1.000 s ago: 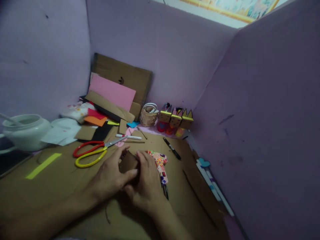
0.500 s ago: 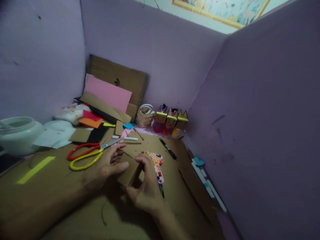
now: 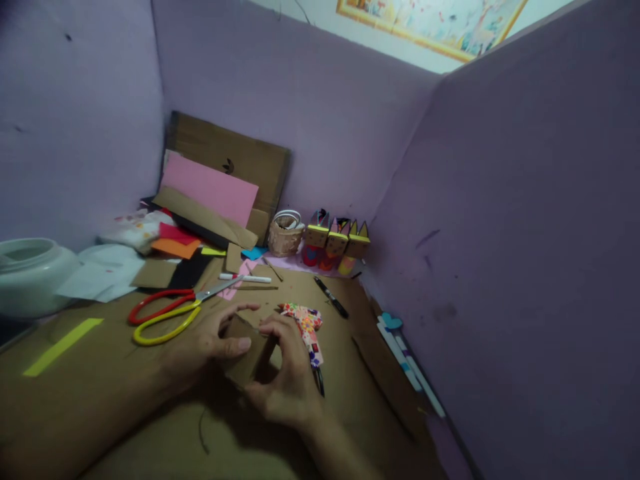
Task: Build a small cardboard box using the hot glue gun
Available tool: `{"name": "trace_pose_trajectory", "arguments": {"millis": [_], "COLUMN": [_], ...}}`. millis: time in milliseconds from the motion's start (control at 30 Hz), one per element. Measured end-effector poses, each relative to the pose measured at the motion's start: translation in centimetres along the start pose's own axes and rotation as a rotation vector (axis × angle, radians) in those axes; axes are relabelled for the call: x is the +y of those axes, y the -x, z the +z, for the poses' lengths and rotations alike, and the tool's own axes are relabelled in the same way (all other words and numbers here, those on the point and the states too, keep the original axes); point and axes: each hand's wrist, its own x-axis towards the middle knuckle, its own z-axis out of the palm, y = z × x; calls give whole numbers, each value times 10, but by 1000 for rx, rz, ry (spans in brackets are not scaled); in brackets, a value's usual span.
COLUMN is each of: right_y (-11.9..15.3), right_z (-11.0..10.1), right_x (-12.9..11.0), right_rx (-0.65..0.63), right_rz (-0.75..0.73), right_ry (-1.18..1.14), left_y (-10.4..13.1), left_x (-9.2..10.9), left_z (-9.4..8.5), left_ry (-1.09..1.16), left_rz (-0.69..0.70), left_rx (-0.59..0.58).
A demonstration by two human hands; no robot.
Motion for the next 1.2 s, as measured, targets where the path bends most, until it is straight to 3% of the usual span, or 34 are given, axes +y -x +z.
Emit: {"name": "trace_pose_trajectory", "arguments": {"millis": [133,267,367,500,600,767,833,1067,1200], "right_y": [1,1,-1,-6,-10,-12,-12,-12,-16], "right_z": [-2,-1,0,1,-2,-6,-6,-6,-9], "right_x": [0,2,1,1,3,7,7,5,-1], "right_rx": [-39,4,-54,22,95,153,172,185,84], "right_rz": [36,220,338,495,546,593,600,625,677], "right_ry": [-50,-271,-367,-462,-628,-741,-749,-825,-941], "left_y": [-2,-4,-4,-3,-4,-11,-12,-11,-7], "left_x": [1,6,6,5,4,5,6,10,13], "left_z": [0,0,-1,1,2,-5,-9,-15,-12], "left_ry": [141,288,281,263,264,242,240,260,234], "left_rz": [-51,-185,-292,-345,-286,1,79,122,142], "left_rx": [20,107,170,104,101,361,411,296,277]}}
